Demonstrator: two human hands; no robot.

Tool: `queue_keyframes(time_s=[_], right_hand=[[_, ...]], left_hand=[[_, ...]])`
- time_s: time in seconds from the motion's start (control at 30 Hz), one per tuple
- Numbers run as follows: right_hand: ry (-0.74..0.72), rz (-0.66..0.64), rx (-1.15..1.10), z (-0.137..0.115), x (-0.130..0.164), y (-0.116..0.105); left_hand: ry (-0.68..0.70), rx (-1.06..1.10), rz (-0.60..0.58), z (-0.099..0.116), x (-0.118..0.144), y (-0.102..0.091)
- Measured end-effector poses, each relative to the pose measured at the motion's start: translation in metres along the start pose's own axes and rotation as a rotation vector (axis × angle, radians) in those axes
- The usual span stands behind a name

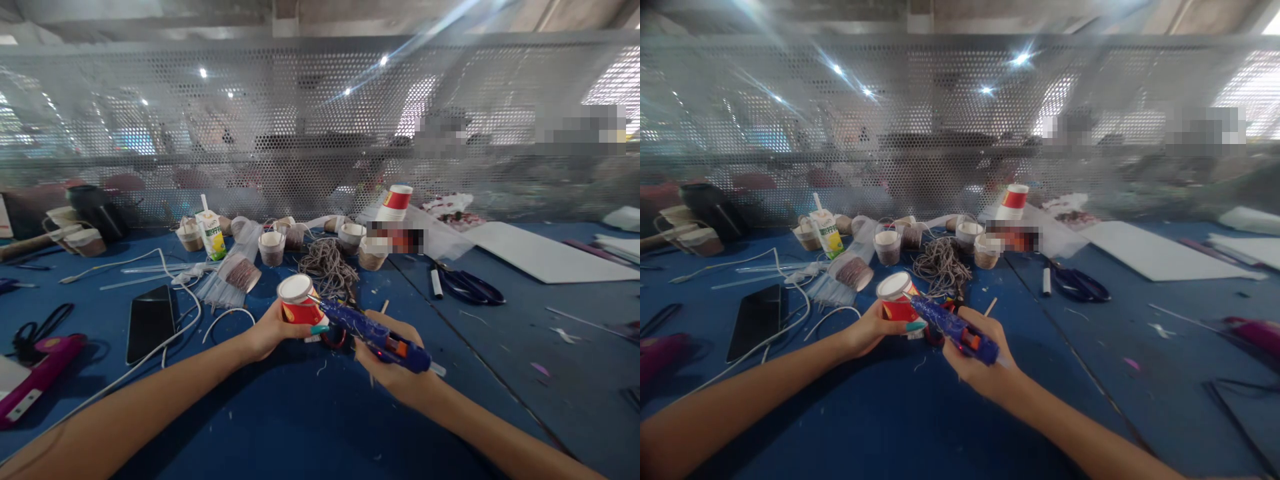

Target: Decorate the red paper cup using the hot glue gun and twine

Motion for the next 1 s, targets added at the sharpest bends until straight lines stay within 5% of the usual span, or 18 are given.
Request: queue_keyframes(time_s=[0.7, 0.87, 1.0], right_hand=[[0.101, 0.057, -0.055, 0.010, 0.001, 0.000], [-0.002, 0.100, 0.332, 0.013, -0.002, -0.006], [0.031, -0.058, 0.816, 0.028, -0.001, -0.012]], left_hand=[[0.007, 0.006, -0.027, 0.004, 0.003, 0.002], [-0.012, -0.024, -0.043, 0.000, 0.002, -0.001], [-0.009, -0.004, -0.005, -0.001, 0.000, -0.003]])
Point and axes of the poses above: each hand's wrist, its own x-axis away from the middle knuckle, its own y-axis out of the palm, z = x × y, the point moved 5 cm from there along -x, towards the middle knuckle, and after that the axes turned 13 degrees about -y, right-handed, at the moved point
